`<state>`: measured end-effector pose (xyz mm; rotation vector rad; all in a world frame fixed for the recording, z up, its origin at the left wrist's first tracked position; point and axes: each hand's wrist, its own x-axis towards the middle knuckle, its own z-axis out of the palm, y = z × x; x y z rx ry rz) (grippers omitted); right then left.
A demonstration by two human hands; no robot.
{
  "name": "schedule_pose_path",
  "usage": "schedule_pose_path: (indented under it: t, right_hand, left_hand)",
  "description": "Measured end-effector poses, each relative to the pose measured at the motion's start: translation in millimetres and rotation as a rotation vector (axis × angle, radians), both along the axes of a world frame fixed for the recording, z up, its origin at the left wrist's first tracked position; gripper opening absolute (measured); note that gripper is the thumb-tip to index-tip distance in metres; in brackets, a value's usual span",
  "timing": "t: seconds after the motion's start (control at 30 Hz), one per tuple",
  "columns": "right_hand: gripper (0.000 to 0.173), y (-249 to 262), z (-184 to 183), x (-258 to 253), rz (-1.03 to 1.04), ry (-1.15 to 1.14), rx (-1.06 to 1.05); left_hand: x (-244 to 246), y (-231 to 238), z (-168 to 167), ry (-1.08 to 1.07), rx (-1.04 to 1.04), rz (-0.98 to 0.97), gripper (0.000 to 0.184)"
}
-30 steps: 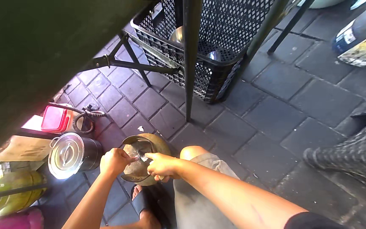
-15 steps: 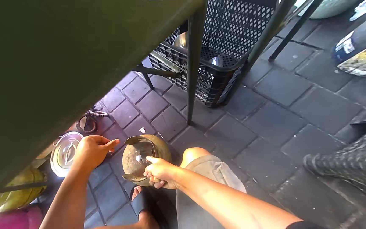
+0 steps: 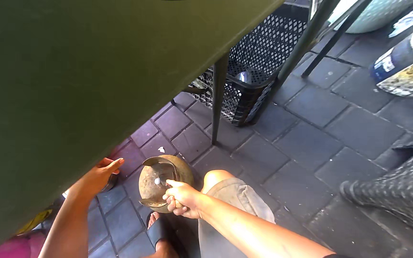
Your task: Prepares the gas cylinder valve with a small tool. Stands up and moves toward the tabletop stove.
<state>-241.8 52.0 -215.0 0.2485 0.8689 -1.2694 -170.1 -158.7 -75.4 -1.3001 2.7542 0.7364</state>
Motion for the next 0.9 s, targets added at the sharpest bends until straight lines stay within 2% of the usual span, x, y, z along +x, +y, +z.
schedule_pose_path:
  t: [0.07,0.1,0.13,0.17,0.2,0.27,0.3,0.37,0.4,0.47,0.5,0.57,0.63,0.67,0.73,0.9]
  right_hand:
    - [0.051,5,0,0,0.004,-0.024,-0.056]
    - [0.044,8,2,0,0.022,-0.039,-0.147]
    - [0.034,11,6,3,0.065,-0.059,-0.302]
    - [0.036,9,15,11,0.116,-0.066,-0.464]
    - [0.036,1,28,20,0.161,-0.054,-0.552]
    - [0.034,-11,39,43,0.148,-0.024,-0.527]
    - [0.037,-15,38,40,0.124,0.025,-0.485]
    - [0.037,-13,38,19,0.106,0.146,-0.385]
    - [0.034,-6,38,8,0.094,0.207,-0.315]
    - [0.036,10,34,-16,0.061,0.34,-0.164]
    - [0.038,17,32,-25,0.046,0.406,-0.101]
    - [0.04,27,27,-38,0.028,0.511,-0.004]
    - [0.04,34,23,-39,-0.019,0.547,0.06]
    - [0.04,37,21,-39,-0.031,0.568,0.077]
    - [0.041,43,18,-38,-0.032,0.613,0.104]
    - [0.042,55,14,-45,0.004,0.68,0.164]
  left_hand:
    - [-13,31,28,-0.034,-0.029,0.084,0.026]
    - [-25,56,52,-0.064,0.003,0.138,0.028]
    - [-28,71,67,-0.061,-0.004,0.114,0.03]
    - [-17,67,65,0.02,-0.099,-0.013,0.034]
    - [-2,47,46,0.193,-0.269,-0.163,0.035]
    - [1,52,66,0.188,-0.139,0.21,0.032]
    - [3,44,81,0.247,-0.155,0.307,0.03]
    - [17,19,104,0.384,-0.298,0.338,0.02]
    - [20,16,107,0.387,-0.305,0.343,0.017]
    - [6,28,87,0.231,-0.141,0.382,0.02]
    - [5,31,58,0.15,-0.021,0.313,0.022]
    - [17,4,-27,-0.043,0.191,-0.08,0.036]
    - [7,4,-99,-0.386,0.283,-0.205,0.051]
    - [-1,12,-122,-0.515,0.255,-0.217,0.056]
    - [-12,30,-143,-0.637,0.112,-0.23,0.06]
    - [-28,50,-143,-0.682,-0.022,-0.27,0.047]
